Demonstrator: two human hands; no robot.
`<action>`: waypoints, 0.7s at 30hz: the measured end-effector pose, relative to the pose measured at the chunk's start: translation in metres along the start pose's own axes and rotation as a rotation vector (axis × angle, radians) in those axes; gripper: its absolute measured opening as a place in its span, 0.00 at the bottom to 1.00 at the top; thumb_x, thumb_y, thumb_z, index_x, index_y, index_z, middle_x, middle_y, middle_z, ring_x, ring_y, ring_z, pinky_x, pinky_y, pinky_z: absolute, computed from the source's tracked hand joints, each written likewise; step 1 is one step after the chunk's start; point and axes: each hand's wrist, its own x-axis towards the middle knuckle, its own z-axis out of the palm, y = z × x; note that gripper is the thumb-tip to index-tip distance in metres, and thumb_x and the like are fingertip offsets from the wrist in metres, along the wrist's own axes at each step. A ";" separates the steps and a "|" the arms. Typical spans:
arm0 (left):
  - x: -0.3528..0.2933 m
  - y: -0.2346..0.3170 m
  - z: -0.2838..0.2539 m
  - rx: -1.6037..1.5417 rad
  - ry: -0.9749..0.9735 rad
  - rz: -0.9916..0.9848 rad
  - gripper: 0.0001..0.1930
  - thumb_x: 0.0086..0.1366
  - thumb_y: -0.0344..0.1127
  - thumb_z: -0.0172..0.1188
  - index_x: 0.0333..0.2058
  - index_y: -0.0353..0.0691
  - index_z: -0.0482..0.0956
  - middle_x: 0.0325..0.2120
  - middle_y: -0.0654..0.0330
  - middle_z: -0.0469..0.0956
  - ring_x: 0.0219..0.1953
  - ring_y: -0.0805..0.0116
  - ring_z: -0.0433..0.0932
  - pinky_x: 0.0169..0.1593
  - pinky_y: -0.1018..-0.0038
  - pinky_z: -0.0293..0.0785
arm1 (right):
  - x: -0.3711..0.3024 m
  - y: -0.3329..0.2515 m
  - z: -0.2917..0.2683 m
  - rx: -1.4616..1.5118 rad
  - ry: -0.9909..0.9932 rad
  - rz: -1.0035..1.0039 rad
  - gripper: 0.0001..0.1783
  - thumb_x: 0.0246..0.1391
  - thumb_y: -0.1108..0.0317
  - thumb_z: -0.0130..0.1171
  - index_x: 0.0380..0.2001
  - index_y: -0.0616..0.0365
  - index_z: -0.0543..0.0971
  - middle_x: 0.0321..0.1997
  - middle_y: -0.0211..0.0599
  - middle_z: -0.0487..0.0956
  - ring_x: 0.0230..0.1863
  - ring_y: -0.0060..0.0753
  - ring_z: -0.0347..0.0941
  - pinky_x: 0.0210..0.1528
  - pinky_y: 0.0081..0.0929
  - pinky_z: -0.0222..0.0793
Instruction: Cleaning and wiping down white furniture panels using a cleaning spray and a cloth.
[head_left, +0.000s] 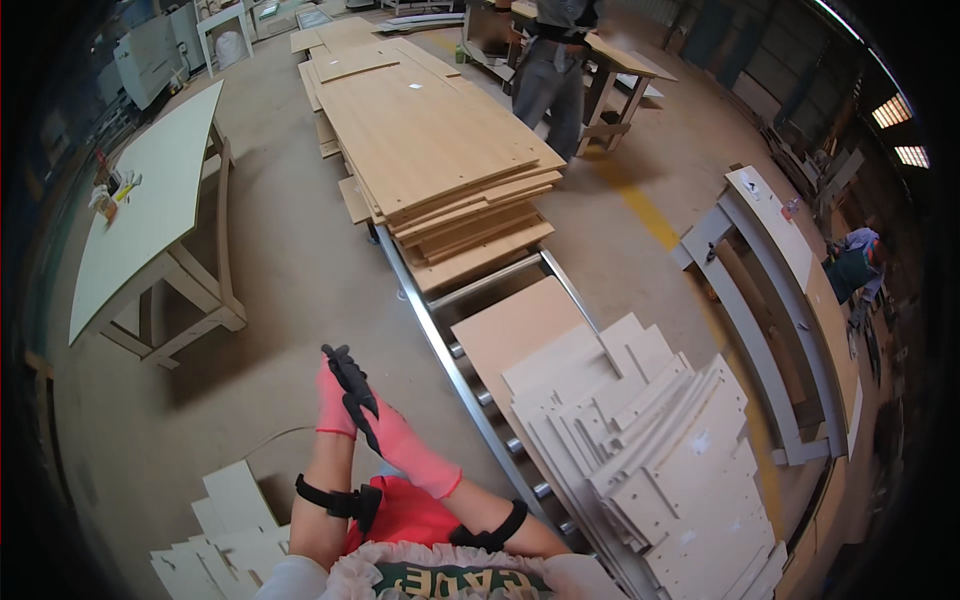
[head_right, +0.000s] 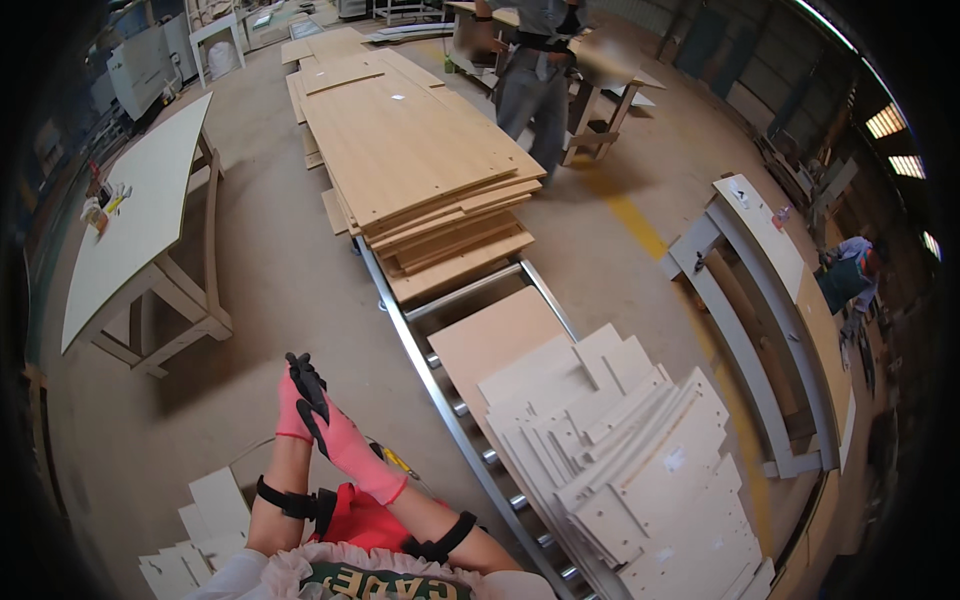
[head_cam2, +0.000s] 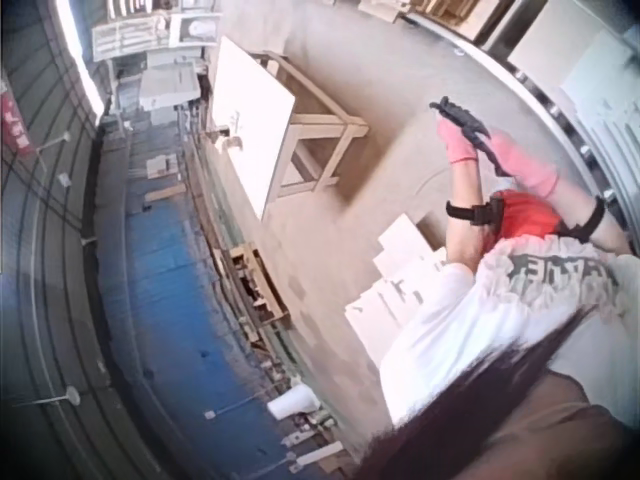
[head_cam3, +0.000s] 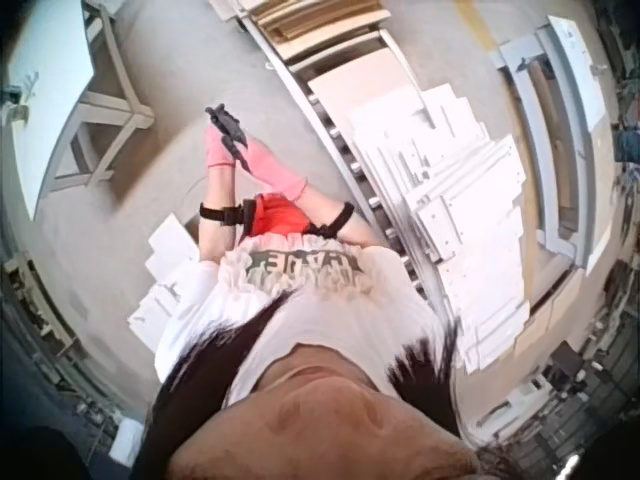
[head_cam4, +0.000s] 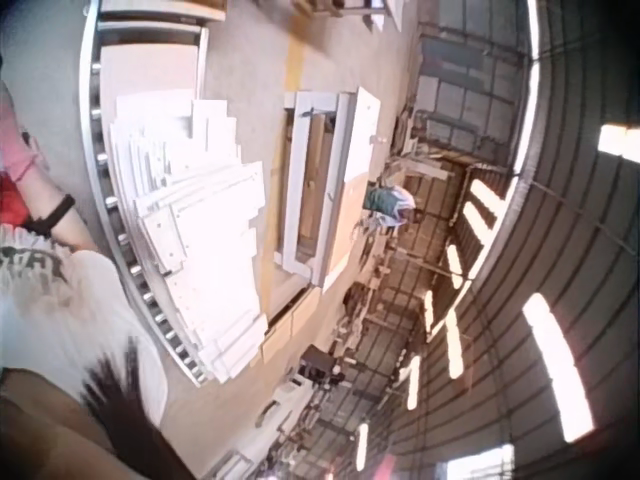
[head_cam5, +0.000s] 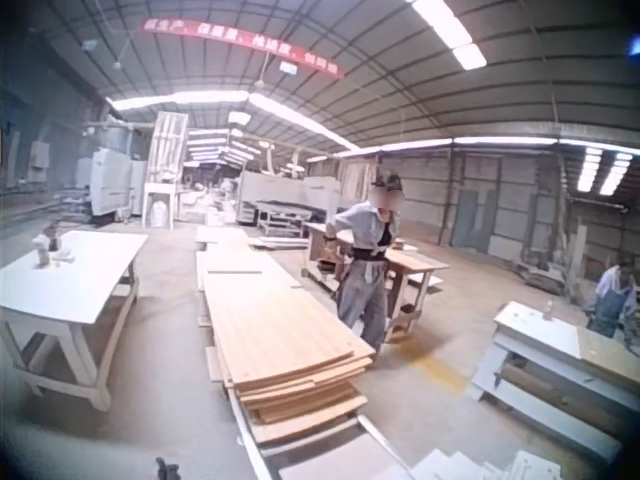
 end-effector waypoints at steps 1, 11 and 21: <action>0.015 0.023 -0.006 0.111 0.174 -0.015 0.18 0.65 0.50 0.41 0.34 0.41 0.72 0.17 0.67 0.67 0.18 0.72 0.67 0.23 0.76 0.67 | 0.016 -0.013 0.012 -0.096 -0.109 0.147 0.24 0.58 0.61 0.45 0.55 0.61 0.61 0.53 0.50 0.66 0.53 0.34 0.64 0.54 0.24 0.57; 0.142 0.199 -0.005 0.335 0.240 0.526 0.19 0.66 0.46 0.43 0.34 0.36 0.75 0.26 0.60 0.75 0.27 0.72 0.74 0.35 0.76 0.71 | 0.108 0.006 -0.014 -0.081 -0.144 0.096 0.32 0.54 0.62 0.53 0.59 0.59 0.56 0.61 0.45 0.59 0.61 0.34 0.57 0.59 0.27 0.54; 0.082 0.066 0.109 0.300 -0.641 -0.242 0.17 0.63 0.30 0.45 0.52 0.43 0.66 0.36 0.65 0.72 0.34 0.78 0.71 0.35 0.82 0.70 | 0.210 -0.023 -0.047 0.409 0.588 -0.220 0.16 0.59 0.59 0.47 0.37 0.61 0.76 0.28 0.27 0.76 0.27 0.17 0.71 0.33 0.14 0.67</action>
